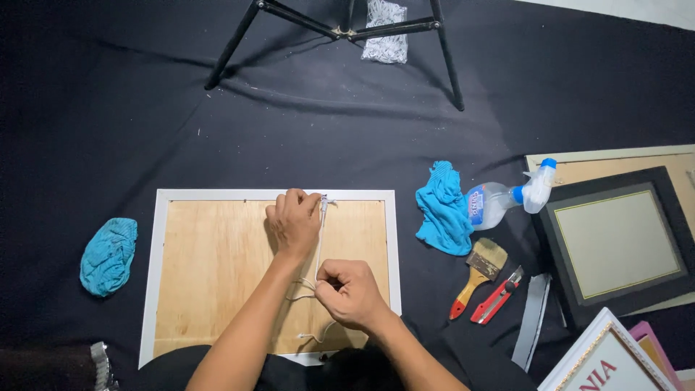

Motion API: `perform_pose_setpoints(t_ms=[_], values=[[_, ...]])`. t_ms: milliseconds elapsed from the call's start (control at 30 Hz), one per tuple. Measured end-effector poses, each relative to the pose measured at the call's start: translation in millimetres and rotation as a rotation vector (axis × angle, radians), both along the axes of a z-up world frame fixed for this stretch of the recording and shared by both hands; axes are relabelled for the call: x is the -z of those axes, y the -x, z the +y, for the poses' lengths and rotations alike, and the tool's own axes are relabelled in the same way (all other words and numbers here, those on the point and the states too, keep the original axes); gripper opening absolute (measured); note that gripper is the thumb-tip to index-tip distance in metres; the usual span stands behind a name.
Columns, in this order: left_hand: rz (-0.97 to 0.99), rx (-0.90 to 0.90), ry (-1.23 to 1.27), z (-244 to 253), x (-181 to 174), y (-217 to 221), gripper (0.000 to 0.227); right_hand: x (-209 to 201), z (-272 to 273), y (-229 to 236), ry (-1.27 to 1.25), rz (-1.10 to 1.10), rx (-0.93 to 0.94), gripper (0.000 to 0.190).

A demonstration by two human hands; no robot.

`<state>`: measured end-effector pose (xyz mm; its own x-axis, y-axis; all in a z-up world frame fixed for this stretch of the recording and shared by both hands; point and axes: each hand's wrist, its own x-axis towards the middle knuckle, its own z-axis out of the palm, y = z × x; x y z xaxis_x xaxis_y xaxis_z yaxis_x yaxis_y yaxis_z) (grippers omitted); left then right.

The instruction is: The person threads a hanging wire through eyelets on the back of a picture frame, removes the backing board, and then uses a brush to clean the glass surface.

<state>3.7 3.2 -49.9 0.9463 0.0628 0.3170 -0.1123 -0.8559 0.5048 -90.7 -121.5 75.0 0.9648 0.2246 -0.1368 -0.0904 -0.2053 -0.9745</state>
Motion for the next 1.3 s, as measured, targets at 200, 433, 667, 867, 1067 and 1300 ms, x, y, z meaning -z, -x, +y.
perform_pose_setpoints(t_ms=[200,433,667,867,1067,1300], values=[[-0.023,0.094,0.007,1.7,-2.7,0.9,0.02,-8.0,-0.3,-1.3,0.053,-0.018,0.0,0.011],[-0.106,0.14,-0.058,2.8,-7.5,-0.1,0.016,-5.8,0.0,-2.4,0.101,-0.02,-0.015,0.01],[-0.033,0.09,-0.012,17.5,-39.5,-9.7,0.004,-8.4,-1.6,-4.3,0.088,-0.01,-0.022,0.011],[0.677,0.28,1.124,19.8,-65.7,-15.5,0.011,-5.8,-0.1,-4.8,0.138,-0.01,-0.083,0.014],[0.634,-0.006,0.586,4.5,-63.6,-10.1,0.022,-11.6,-1.3,-6.6,0.143,-0.008,-0.079,0.013],[0.628,0.032,0.337,-3.6,-45.2,-2.8,0.038,-8.1,-1.6,-5.0,0.191,-0.001,-0.135,0.017]])
